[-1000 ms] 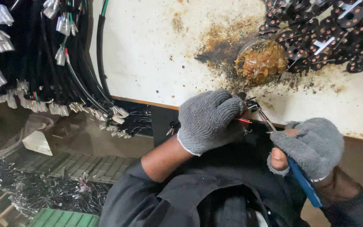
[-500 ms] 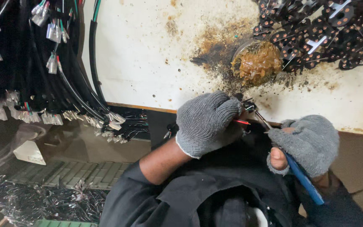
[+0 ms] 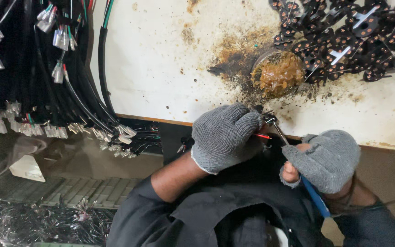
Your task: The person holds a soldering iron and tins the stripped ends of red and green wires, dipping them into a rosin flux container on the workbench and applying solder to the wire tips, working through wires one at a time.
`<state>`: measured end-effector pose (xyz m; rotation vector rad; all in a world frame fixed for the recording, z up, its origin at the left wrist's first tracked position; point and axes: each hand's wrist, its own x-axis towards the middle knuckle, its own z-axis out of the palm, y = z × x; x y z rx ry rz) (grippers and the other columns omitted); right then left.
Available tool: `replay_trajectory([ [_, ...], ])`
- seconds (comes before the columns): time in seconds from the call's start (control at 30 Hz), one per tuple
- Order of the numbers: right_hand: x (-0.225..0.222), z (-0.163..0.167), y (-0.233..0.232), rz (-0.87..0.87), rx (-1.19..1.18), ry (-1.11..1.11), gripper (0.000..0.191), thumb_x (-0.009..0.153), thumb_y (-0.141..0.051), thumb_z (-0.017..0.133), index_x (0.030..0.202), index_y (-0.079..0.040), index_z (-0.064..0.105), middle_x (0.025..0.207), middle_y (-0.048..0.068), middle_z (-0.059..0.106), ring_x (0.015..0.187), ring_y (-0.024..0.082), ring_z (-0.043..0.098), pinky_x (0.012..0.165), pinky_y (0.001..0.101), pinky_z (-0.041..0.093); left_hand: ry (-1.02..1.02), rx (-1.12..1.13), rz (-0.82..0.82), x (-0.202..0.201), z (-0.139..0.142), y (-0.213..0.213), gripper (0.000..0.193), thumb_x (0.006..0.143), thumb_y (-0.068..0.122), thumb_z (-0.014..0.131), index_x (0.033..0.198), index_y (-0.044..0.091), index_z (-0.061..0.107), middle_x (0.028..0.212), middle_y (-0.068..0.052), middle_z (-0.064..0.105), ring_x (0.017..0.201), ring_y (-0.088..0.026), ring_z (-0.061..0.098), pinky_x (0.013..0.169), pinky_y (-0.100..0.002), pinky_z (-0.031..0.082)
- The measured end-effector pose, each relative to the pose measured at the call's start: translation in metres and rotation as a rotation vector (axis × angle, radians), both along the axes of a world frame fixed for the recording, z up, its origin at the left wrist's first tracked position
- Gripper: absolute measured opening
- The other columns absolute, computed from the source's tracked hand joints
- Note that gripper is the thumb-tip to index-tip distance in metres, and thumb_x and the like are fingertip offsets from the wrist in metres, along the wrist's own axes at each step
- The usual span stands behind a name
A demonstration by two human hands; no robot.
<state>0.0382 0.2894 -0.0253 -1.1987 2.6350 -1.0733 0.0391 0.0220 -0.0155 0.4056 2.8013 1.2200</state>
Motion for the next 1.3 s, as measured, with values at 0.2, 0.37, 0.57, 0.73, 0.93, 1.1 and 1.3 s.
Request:
replay_trajectory([
  [0.2, 0.012, -0.001, -0.004, -0.043, -0.035, 0.033, 0.02, 0.083, -0.025, 0.081, 0.096, -0.011, 0.076, 0.075, 0.003, 0.067, 0.069, 0.024, 0.064, 0.061, 0.0406, 0.049, 0.033, 0.002, 0.019, 0.001, 0.0, 0.002, 0.028, 0.075, 0.027, 0.083, 0.092, 0.018, 0.062, 0.085, -0.006, 0.058, 0.076, -0.029, 0.063, 0.063, -0.044, 0.047],
  [0.37, 0.033, 0.007, -0.011, -0.441, -0.131, -0.194, 0.031, 0.096, -0.039, 0.076, 0.104, -0.009, 0.074, 0.084, 0.004, 0.068, 0.077, 0.02, 0.065, 0.069, 0.0302, 0.047, 0.037, -0.012, 0.027, 0.001, 0.0, 0.002, 0.027, 0.072, 0.025, 0.082, 0.091, 0.018, 0.063, 0.084, -0.006, 0.059, 0.076, -0.029, 0.063, 0.064, -0.044, 0.048],
  [0.57, 0.023, 0.023, -0.028, -0.611, -0.283, -0.738, 0.038, 0.096, -0.043, 0.072, 0.098, -0.005, 0.07, 0.09, 0.005, 0.076, 0.077, 0.016, 0.069, 0.071, 0.0274, 0.052, 0.028, 0.04, -0.004, 0.003, -0.001, -0.003, 0.032, 0.073, 0.029, 0.082, 0.097, 0.017, 0.064, 0.088, -0.006, 0.059, 0.079, -0.029, 0.064, 0.065, -0.044, 0.049],
  [0.73, 0.012, 0.019, -0.051, -0.739, -0.424, -0.855, 0.025, 0.096, -0.024, 0.072, 0.112, -0.004, 0.072, 0.098, 0.009, 0.077, 0.083, 0.022, 0.071, 0.075, 0.0339, 0.058, -0.008, 0.01, -0.007, 0.003, -0.005, 0.0, 0.028, 0.073, 0.029, 0.083, 0.092, 0.02, 0.064, 0.085, -0.005, 0.059, 0.077, -0.028, 0.064, 0.063, -0.044, 0.048],
  [0.93, -0.001, 0.036, -0.077, -0.519, -0.406, -0.338, 0.036, 0.107, -0.016, 0.073, 0.124, -0.002, 0.045, 0.117, 0.004, 0.068, 0.103, 0.018, 0.072, 0.09, 0.027, 0.056, 0.033, 0.008, 0.014, 0.005, -0.009, 0.001, 0.034, 0.07, 0.03, 0.084, 0.095, 0.018, 0.064, 0.086, -0.006, 0.059, 0.076, -0.028, 0.064, 0.062, -0.044, 0.048],
  [1.1, -0.012, 0.043, -0.075, -0.536, 0.042, -0.415, 0.027, 0.089, -0.001, 0.081, 0.111, -0.01, 0.069, 0.088, 0.014, 0.076, 0.078, 0.023, 0.074, 0.073, 0.0348, 0.055, 0.02, 0.01, 0.008, 0.0, -0.002, 0.001, 0.031, 0.072, 0.028, 0.082, 0.094, 0.018, 0.063, 0.084, -0.005, 0.059, 0.075, -0.028, 0.064, 0.063, -0.044, 0.049],
  [1.3, -0.001, 0.023, -0.059, -0.53, -0.371, -0.347, 0.035, 0.1, -0.008, 0.076, 0.122, -0.001, 0.049, 0.105, 0.01, 0.074, 0.094, 0.018, 0.074, 0.085, 0.029, 0.056, -0.114, 0.07, -0.109, -0.001, 0.014, -0.02, 0.023, 0.084, 0.02, 0.076, 0.101, 0.01, 0.064, 0.088, -0.01, 0.066, 0.079, -0.032, 0.066, 0.066, -0.046, 0.05],
])
